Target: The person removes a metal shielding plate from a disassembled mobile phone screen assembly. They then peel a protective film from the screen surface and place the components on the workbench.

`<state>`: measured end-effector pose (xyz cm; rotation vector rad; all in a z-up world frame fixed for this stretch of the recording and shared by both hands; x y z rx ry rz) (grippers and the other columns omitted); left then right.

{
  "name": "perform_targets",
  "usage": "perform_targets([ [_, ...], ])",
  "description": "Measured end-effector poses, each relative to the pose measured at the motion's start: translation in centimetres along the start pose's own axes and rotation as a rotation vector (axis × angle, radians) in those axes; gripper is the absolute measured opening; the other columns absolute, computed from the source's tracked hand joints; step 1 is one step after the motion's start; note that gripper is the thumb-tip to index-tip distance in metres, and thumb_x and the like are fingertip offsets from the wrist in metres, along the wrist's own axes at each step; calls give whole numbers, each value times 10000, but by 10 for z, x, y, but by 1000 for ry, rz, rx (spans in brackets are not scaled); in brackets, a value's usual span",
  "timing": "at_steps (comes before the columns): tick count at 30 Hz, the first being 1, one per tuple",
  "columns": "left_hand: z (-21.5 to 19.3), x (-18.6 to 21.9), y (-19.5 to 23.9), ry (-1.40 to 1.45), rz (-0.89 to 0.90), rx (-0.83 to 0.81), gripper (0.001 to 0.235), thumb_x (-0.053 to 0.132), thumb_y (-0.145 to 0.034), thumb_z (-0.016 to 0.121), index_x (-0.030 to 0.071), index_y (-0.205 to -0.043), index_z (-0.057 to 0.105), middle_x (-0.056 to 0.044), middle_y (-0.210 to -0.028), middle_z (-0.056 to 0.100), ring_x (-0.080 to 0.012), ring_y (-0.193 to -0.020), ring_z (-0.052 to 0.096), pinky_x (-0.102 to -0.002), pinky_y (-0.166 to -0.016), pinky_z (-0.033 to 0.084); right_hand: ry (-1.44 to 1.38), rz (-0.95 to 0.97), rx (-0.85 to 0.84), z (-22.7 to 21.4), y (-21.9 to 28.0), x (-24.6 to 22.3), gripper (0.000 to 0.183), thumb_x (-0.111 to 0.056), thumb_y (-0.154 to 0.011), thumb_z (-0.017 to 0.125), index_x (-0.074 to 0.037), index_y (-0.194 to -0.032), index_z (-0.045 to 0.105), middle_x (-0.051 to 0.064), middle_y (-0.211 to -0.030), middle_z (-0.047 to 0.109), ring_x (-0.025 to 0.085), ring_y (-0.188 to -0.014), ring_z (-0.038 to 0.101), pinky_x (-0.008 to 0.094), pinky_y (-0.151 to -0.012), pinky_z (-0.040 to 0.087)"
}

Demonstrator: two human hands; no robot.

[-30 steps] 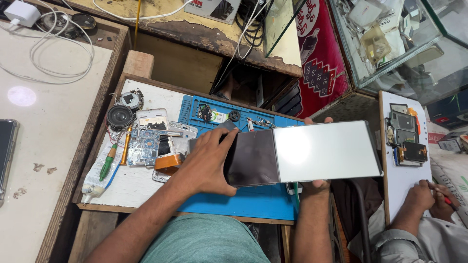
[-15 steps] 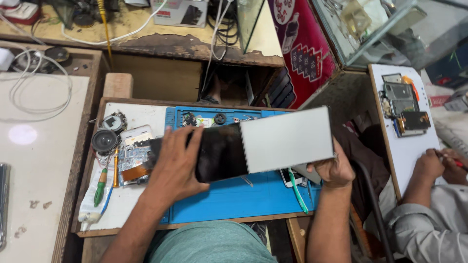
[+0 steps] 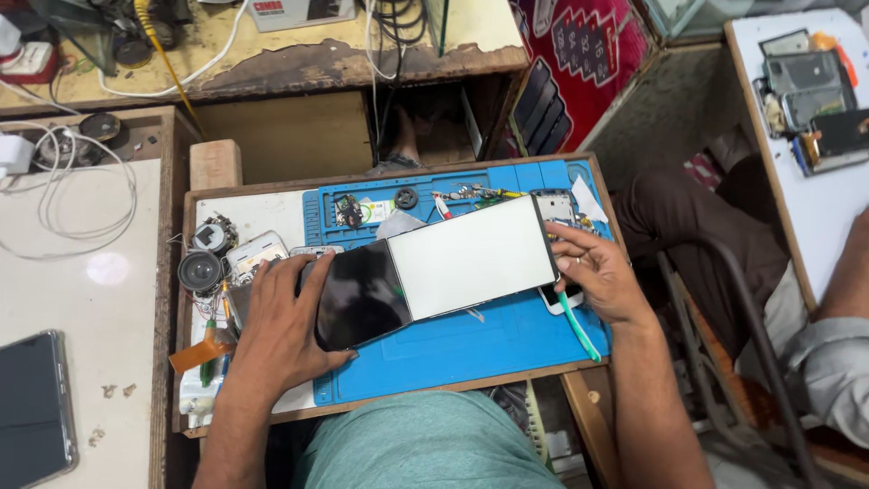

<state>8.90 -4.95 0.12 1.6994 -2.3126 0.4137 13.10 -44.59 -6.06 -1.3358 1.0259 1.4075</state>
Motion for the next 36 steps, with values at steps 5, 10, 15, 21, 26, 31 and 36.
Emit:
perform_targets([
  [5, 2, -1, -1, 13, 6, -44, 1423, 420, -318, 1026, 155, -1546, 357, -200, -1448, 430, -389, -1358, 383, -564, -1214, 204, 7, 13, -30, 9, 8, -4, 587, -12, -928, 644, 61, -1492, 496, 121, -1162, 707, 100, -836, 676, 262, -685, 594],
  [10, 16, -7, -7, -27, -54, -150, 1444, 451, -312, 1037, 181, -1556, 356, -192, -1488, 405, -378, -1381, 356, -560, -1218, 185, -117, -9, -132, 23, 18, -11, 687, 31, -923, 649, 49, -1566, 407, 152, -1234, 646, 144, -905, 691, 271, -713, 595],
  [15, 15, -6, -7, -1, -77, -198, 1475, 511, -284, 1027, 183, -1557, 359, -184, -1549, 366, -378, -1417, 322, -562, -1208, 166, -73, -35, -126, 31, 18, -18, 706, 20, -887, 661, 67, -1539, 394, 172, -1245, 650, 188, -990, 732, 255, -693, 587],
  [21, 15, 22, -26, 77, 10, -136, 1456, 689, -337, 977, 164, -1544, 355, -236, -1548, 322, -437, -1458, 270, -602, -1177, 115, -132, -88, -86, 33, 16, -17, 623, -31, -960, 657, 100, -1529, 442, 199, -1181, 709, 152, -893, 713, 254, -681, 592],
  [26, 26, 80, -55, 235, 229, 37, 1291, 698, -487, 915, 139, -1533, 403, -225, -1538, 389, -448, -1448, 332, -593, -1210, 200, -94, -89, -39, 32, 18, -17, 604, -29, -965, 652, 117, -1515, 450, 204, -1171, 706, 145, -895, 705, 248, -679, 582],
  [31, 49, 110, -88, 269, 228, -14, 1390, 702, -437, 936, 42, -1510, 348, -250, -1491, 405, -447, -1405, 360, -599, -1187, 207, -58, -89, -34, 34, 20, -19, 603, -34, -961, 643, 120, -1508, 443, 203, -1158, 704, 156, -914, 719, 244, -674, 579],
  [36, 55, 111, -97, 351, 181, -86, 1376, 592, -440, 947, 45, -1536, 318, -235, -1449, 447, -421, -1373, 428, -547, -1177, 296, -88, -107, -44, 33, 20, -19, 599, -37, -964, 654, 85, -1514, 452, 191, -1165, 697, 135, -886, 689, 242, -688, 571],
])
Point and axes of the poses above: each hand's wrist, its own y-axis away from the middle knuckle, its own z-axis out of the palm, x = y × z, the point moved 8 cm from there along -y, towards the middle knuckle
